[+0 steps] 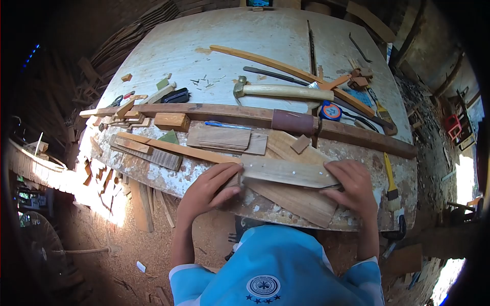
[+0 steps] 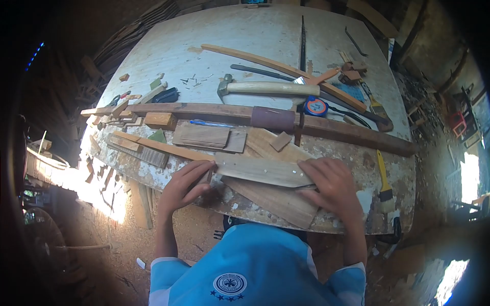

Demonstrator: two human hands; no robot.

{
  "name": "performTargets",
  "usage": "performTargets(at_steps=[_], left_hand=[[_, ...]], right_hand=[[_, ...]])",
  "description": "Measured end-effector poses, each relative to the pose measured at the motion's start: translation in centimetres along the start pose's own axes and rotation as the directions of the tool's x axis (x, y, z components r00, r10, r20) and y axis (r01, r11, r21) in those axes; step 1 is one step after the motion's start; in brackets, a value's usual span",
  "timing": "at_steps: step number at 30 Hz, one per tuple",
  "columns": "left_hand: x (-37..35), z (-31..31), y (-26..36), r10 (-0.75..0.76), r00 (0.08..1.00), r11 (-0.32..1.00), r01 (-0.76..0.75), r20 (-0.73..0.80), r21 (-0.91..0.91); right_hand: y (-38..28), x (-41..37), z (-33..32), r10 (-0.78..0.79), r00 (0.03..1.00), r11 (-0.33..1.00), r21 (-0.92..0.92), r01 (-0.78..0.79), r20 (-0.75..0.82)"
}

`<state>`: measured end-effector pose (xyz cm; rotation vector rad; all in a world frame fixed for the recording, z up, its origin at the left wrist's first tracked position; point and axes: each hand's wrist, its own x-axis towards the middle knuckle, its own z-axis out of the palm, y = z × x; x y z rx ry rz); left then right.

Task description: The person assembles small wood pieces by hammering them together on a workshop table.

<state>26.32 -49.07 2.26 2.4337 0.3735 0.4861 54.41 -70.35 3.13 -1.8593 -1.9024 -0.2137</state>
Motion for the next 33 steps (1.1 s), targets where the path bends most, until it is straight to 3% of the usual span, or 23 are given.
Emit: performTargets(at_steps=[4,7,9,13,19,22,26,27,29,30,31,33], left_hand=[[-1.8,-0.7,0.1,-0.025,0.998,1.000,0.025,-0.052,-0.012],[-2.2,-0.5,0.6,-0.145,0.989,0.986,0.141,-0.028,-0.093],[-1.5,0.6,-0.3,-0.080,0.995,0.995,0.077,-0.051,-0.060],[1.5,4.5,1.7,0.017,1.000,1.000,-0.017,0.001,0.020],[6.9,12.0,3.7,0.305,0.945,0.932,-0.322,0.119,0.168],[8.2,12.9,3.6,0.308,0.946,0.939,-0.319,0.103,0.124],[8.8,8.9,3.3,0.386,0.921,0.921,-0.381,-0.058,0.083],[9.4,6.6,2.6,0.374,0.925,0.927,-0.372,-0.064,0.043],[11.0,1.9,-0.3,0.293,0.927,0.956,-0.279,-0.234,0.094],[12.7,-0.4,-2.7,0.299,0.886,0.954,-0.285,-0.353,0.091],[14.1,-3.4,-4.1,0.102,0.921,0.995,-0.097,-0.375,0.033],[18.2,-6.4,-12.2,0.059,0.886,0.993,-0.005,-0.459,0.118]], right_hand=[[1.7,6.0,-2.9,-0.117,0.986,0.990,-0.090,0.107,-0.119],[4.7,11.9,-3.5,-0.182,0.968,0.970,-0.195,0.147,-0.174],[8.2,16.3,-2.3,-0.209,0.960,0.964,-0.205,0.170,-0.188],[14.2,21.6,3.0,-0.010,0.999,0.985,-0.170,0.003,-0.043],[14.4,19.0,6.6,0.093,0.996,0.984,-0.156,-0.089,0.012],[13.7,16.1,6.1,0.039,0.998,0.991,-0.132,-0.032,0.049],[14.1,15.0,4.1,-0.037,0.997,0.999,-0.024,0.039,0.064],[14.0,15.7,3.2,0.050,0.986,0.996,0.071,-0.062,0.161],[13.5,17.7,1.8,0.185,0.913,0.932,0.228,-0.280,0.364],[12.8,19.2,1.4,0.247,0.909,0.916,0.224,-0.332,0.337],[12.8,21.0,1.9,0.238,0.891,0.921,0.201,-0.333,0.387],[13.3,24.6,3.9,0.226,0.841,0.928,0.154,-0.339,0.492]])
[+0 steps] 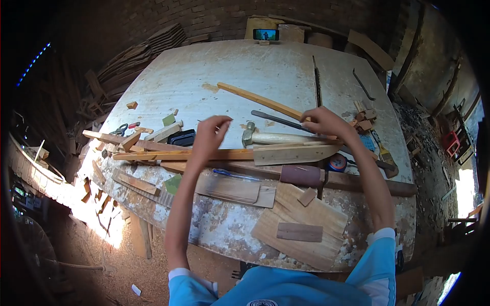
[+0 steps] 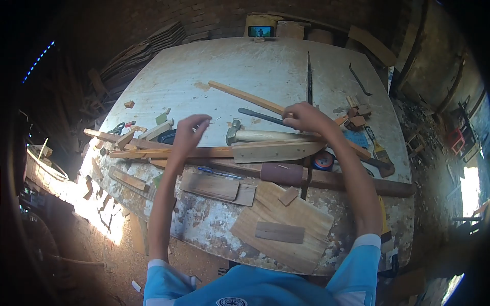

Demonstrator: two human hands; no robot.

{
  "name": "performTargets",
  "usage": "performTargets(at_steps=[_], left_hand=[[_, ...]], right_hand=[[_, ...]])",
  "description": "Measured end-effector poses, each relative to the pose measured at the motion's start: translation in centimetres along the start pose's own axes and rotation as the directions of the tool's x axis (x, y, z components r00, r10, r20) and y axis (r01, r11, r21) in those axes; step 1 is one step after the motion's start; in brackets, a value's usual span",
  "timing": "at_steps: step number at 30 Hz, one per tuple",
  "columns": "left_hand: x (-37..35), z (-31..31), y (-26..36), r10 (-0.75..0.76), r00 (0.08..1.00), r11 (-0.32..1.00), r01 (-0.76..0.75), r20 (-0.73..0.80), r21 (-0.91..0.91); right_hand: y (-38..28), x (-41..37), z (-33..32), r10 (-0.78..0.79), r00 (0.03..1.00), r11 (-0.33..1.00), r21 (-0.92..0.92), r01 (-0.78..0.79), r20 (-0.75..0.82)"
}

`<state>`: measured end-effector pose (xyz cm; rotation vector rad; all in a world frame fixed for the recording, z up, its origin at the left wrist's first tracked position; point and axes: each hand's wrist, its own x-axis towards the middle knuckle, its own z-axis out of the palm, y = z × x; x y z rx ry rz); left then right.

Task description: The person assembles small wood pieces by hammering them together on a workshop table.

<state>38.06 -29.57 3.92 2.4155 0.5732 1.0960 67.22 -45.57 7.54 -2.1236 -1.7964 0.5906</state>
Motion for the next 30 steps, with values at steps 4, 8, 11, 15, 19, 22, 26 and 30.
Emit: performTargets(at_steps=[4,8,11,15,19,22,26,30], left_hand=[[4.2,3.7,-12.1,-0.212,0.952,0.954,0.153,0.220,0.257],[4.0,6.5,-16.7,-0.110,0.935,0.960,0.011,0.337,0.281],[5.0,7.1,-16.0,-0.092,0.905,0.949,-0.047,0.415,0.313],[6.0,8.0,-14.9,-0.150,0.886,0.934,-0.018,0.438,0.356],[4.8,8.6,-19.7,0.080,0.894,0.950,-0.202,0.440,0.239],[5.6,7.2,-17.0,0.210,0.924,0.914,-0.302,0.320,0.272],[4.0,1.3,-6.3,0.075,0.993,0.996,-0.072,-0.095,0.043],[-5.9,-3.0,3.5,-0.125,0.990,0.965,0.108,-0.058,-0.238]], right_hand=[[0.7,7.8,6.1,-0.070,0.962,0.980,-0.160,0.115,0.264],[-1.9,9.0,8.8,-0.093,0.961,0.947,-0.274,0.166,0.259],[-0.7,9.4,9.7,-0.234,0.972,0.923,-0.318,0.219,-0.009],[-2.2,10.7,9.6,-0.683,0.583,0.628,-0.761,0.162,-0.440],[-5.6,6.9,4.5,-0.639,0.474,0.692,-0.722,0.010,-0.606],[-7.4,-2.1,-0.6,-0.472,0.573,0.817,-0.576,-0.001,-0.670],[-6.8,-14.0,-2.2,-0.169,0.699,0.984,-0.156,0.083,-0.695],[-2.7,-23.7,2.9,0.101,0.751,0.991,0.134,-0.016,-0.653]])
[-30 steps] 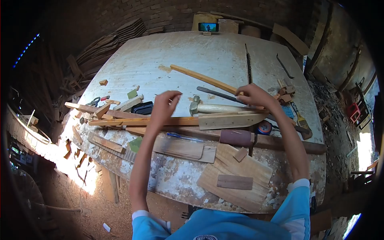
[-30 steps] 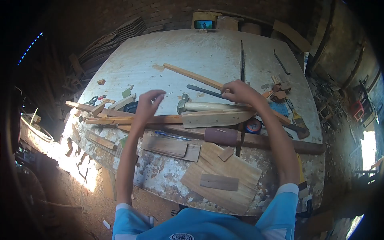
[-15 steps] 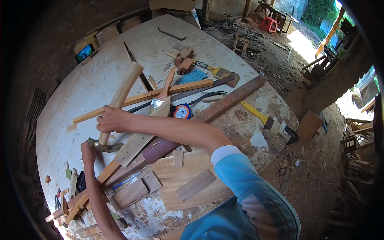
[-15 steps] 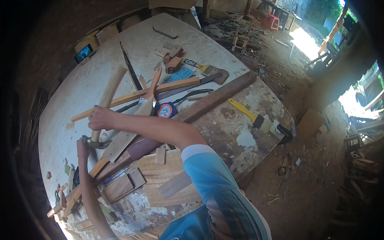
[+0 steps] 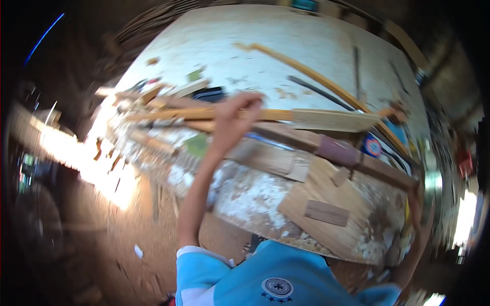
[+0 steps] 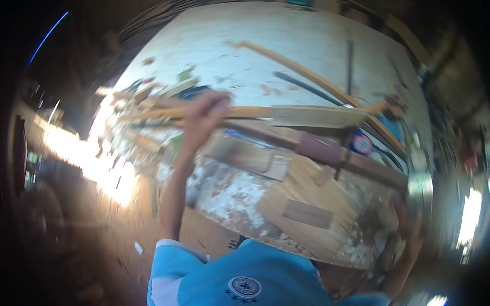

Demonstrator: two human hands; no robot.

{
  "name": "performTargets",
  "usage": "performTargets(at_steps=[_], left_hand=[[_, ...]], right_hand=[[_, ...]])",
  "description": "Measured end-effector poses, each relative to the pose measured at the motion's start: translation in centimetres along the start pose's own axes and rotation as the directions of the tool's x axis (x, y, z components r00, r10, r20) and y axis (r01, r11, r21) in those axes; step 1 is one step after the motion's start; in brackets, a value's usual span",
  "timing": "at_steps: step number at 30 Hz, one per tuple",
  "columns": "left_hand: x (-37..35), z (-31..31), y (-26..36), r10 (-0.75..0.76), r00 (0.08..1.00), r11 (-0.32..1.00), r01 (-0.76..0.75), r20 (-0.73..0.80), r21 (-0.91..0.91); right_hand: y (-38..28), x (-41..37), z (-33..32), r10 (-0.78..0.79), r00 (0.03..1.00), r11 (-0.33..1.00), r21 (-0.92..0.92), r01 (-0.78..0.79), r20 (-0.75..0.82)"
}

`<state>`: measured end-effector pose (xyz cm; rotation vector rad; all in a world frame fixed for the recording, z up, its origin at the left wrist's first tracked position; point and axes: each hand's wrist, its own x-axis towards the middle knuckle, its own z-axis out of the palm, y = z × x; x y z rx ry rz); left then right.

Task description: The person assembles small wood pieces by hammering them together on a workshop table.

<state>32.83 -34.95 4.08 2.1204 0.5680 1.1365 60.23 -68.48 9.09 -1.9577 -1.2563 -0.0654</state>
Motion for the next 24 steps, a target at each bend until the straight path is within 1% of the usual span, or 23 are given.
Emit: performTargets(at_steps=[1,2,3,4,5,6,8,10,11,13,14,15,16,17,18,20,22,23,24], left_hand=[[-3.2,-0.1,1.8,-0.048,0.996,0.991,0.056,0.069,-0.118],[-5.6,-0.1,2.9,0.002,0.993,0.990,0.014,0.119,-0.137],[-8.3,0.3,3.1,-0.061,0.978,0.981,0.095,0.200,-0.166],[-10.3,0.8,3.4,-0.097,0.960,0.962,0.158,0.262,-0.224],[-12.2,1.6,3.5,-0.165,0.948,0.933,0.240,0.272,-0.269],[-13.5,2.2,2.8,-0.160,0.931,0.940,0.246,0.328,-0.238],[-14.9,3.3,3.2,-0.281,0.870,0.845,0.425,0.406,-0.324],[-15.3,3.7,4.1,-0.231,0.888,0.861,0.378,0.398,-0.342],[-15.3,4.1,4.6,-0.201,0.894,0.866,0.354,0.401,-0.355],[-14.8,4.2,5.6,-0.213,0.890,0.880,0.354,0.403,-0.316],[-14.7,4.6,6.2,-0.207,0.883,0.883,0.354,0.421,-0.308],[-14.7,5.3,6.8,-0.291,0.841,0.785,0.482,0.456,-0.388],[-14.5,5.9,7.5,-0.367,0.782,0.666,0.599,0.504,-0.444],[-13.9,6.6,8.2,-0.322,0.820,0.766,0.519,0.473,-0.379],[-13.4,7.5,8.7,-0.245,0.854,0.831,0.429,0.459,-0.353],[-12.4,9.1,9.4,-0.065,0.863,0.921,0.246,0.500,-0.303],[-11.6,10.8,10.1,-0.075,0.821,0.931,0.261,0.566,-0.255],[-11.3,11.7,10.4,-0.081,0.800,0.935,0.268,0.594,-0.232],[-11.2,12.6,10.5,-0.063,0.796,0.937,0.255,0.602,-0.239]], right_hand=[[1.3,-2.6,-0.1,0.137,0.988,0.986,0.083,-0.144,0.076],[2.3,-5.1,0.0,0.277,0.945,0.941,0.152,-0.304,0.175],[3.1,-7.3,0.0,0.403,0.871,0.860,0.207,-0.466,0.282],[3.6,-9.0,0.4,0.462,0.808,0.791,0.243,-0.562,0.366],[4.0,-10.3,0.9,0.505,0.747,0.717,0.272,-0.642,0.432],[4.2,-11.4,1.4,0.536,0.696,0.651,0.291,-0.701,0.477],[4.4,-12.4,2.5,0.560,0.656,0.578,0.327,-0.747,0.506],[3.9,-12.6,3.3,0.578,0.623,0.517,0.355,-0.779,0.526],[3.0,-12.3,3.2,0.547,0.635,0.498,0.398,-0.771,0.546],[2.4,-12.0,3.2,0.515,0.623,0.470,0.413,-0.780,0.589],[2.4,-12.3,3.4,0.525,0.603,0.448,0.406,-0.796,0.601],[3.3,-12.6,3.7,0.456,0.621,0.478,0.414,-0.775,0.637],[2.9,-12.7,3.9,0.487,0.615,0.491,0.388,-0.780,0.620],[2.9,-12.8,4.1,0.472,0.627,0.532,0.367,-0.763,0.619],[2.6,-12.8,4.3,0.500,0.648,0.595,0.315,-0.739,0.575],[2.8,-13.1,4.3,0.491,0.645,0.602,0.307,-0.737,0.586],[2.6,-12.9,4.4,0.483,0.653,0.596,0.328,-0.733,0.584],[2.6,-12.9,4.3,0.496,0.635,0.567,0.333,-0.754,0.593],[2.5,-12.9,4.2,0.495,0.635,0.569,0.332,-0.753,0.593]])
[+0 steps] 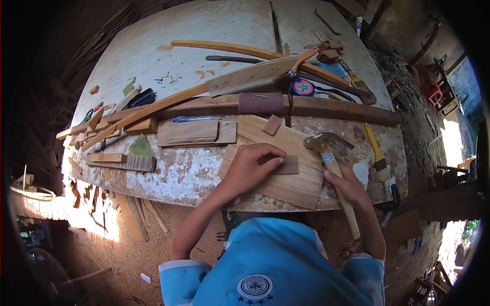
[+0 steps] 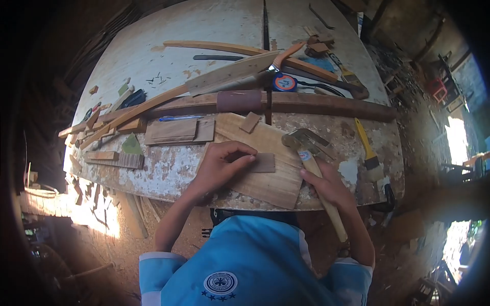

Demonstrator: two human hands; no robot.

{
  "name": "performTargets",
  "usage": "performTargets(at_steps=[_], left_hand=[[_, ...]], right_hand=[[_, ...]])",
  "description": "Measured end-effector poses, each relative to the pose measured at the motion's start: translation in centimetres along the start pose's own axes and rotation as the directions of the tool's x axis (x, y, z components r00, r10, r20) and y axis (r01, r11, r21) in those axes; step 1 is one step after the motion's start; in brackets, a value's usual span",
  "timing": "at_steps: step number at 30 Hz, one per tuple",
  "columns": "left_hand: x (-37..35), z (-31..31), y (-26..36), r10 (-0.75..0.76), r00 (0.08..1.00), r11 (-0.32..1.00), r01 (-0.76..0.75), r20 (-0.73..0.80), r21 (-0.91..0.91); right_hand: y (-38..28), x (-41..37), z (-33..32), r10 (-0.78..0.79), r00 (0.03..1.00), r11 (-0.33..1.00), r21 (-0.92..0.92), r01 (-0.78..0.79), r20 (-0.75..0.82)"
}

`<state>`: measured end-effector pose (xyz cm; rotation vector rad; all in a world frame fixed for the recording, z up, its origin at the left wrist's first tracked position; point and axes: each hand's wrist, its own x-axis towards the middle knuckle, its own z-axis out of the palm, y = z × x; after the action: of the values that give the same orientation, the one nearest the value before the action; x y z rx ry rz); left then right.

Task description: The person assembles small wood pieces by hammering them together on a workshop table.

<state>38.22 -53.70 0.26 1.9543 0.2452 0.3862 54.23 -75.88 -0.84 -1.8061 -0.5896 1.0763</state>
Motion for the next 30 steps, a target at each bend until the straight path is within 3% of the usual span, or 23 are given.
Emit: performTargets(at_steps=[6,21,24,27,30], left_hand=[[2.0,2.6,-1.5,0.114,0.992,0.991,-0.117,0.054,0.066],[1.9,3.2,-1.9,0.115,0.993,0.989,-0.112,-0.025,0.094],[1.8,3.3,-1.9,0.166,0.985,0.980,-0.160,-0.044,0.117],[1.7,3.4,-2.4,0.264,0.964,0.942,-0.251,-0.031,0.221],[1.4,3.6,-1.7,0.092,0.994,0.992,-0.086,-0.062,0.090]], right_hand=[[-0.7,-0.2,0.3,-0.014,1.000,1.000,-0.013,0.014,-0.007],[-0.3,0.0,-0.2,-0.019,1.000,0.999,-0.032,0.019,0.014],[-0.2,0.0,0.0,-0.045,0.999,0.999,-0.013,0.045,0.012],[-0.8,-0.3,-0.2,0.028,0.999,0.996,-0.086,-0.026,0.021],[-0.4,-0.3,0.1,-0.158,0.987,0.972,-0.180,0.151,-0.028]])
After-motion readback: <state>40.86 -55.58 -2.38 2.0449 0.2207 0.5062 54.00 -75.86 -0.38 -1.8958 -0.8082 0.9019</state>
